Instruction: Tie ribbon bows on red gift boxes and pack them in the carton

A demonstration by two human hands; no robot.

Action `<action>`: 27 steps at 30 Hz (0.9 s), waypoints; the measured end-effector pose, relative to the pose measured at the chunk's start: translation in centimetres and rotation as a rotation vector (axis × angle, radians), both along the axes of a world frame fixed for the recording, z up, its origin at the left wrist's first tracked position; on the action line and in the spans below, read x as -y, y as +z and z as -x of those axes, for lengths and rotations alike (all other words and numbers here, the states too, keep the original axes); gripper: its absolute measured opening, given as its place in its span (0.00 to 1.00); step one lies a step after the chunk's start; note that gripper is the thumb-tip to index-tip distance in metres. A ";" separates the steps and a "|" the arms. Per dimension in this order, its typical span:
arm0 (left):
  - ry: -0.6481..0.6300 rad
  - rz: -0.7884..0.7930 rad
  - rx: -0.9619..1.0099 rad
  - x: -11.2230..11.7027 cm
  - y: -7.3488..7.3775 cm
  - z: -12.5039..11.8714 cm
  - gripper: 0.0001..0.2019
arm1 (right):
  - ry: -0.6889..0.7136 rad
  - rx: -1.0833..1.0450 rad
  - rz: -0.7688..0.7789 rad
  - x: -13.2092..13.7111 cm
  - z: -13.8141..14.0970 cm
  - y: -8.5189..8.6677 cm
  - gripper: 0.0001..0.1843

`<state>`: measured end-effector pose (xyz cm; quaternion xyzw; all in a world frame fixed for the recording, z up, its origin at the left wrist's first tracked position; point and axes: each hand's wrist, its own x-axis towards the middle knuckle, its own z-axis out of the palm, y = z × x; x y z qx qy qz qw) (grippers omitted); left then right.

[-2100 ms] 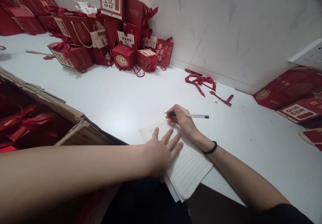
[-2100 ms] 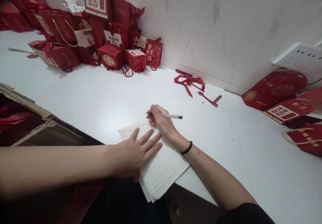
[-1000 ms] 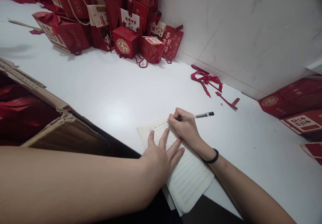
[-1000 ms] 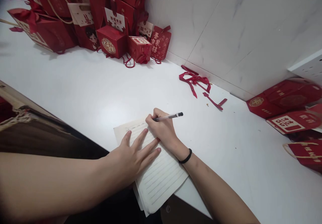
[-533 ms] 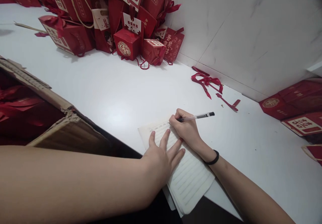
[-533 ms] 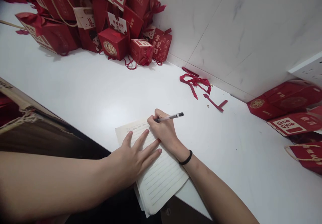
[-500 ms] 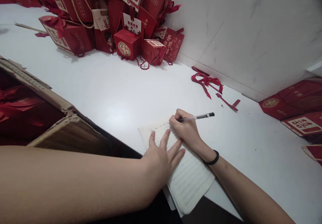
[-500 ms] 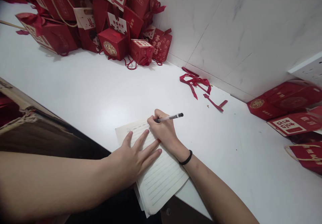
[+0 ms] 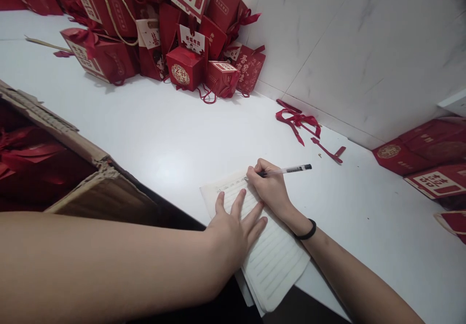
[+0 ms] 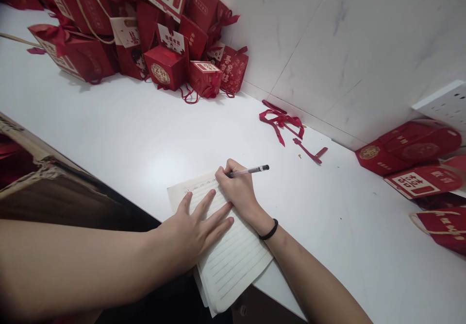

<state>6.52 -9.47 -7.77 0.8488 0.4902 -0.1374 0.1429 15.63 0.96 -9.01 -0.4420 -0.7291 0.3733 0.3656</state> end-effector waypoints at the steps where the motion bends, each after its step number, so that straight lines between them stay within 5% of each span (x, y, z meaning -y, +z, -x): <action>1: -0.003 -0.002 -0.005 0.0 0.0 0.0 0.51 | 0.010 0.010 0.002 0.0 0.0 0.0 0.15; 11: 0.009 -0.065 0.041 0.3 -0.3 0.2 0.48 | 0.009 -0.005 -0.002 0.2 0.0 0.0 0.14; 19: -0.044 0.021 -0.043 -0.1 1.4 0.8 0.53 | -0.123 -0.482 0.363 -1.3 -0.6 -0.3 0.19; 27: -0.027 -0.062 0.067 -1.1 -0.6 1.9 0.27 | 0.006 -0.237 0.110 -0.4 -1.9 0.3 0.21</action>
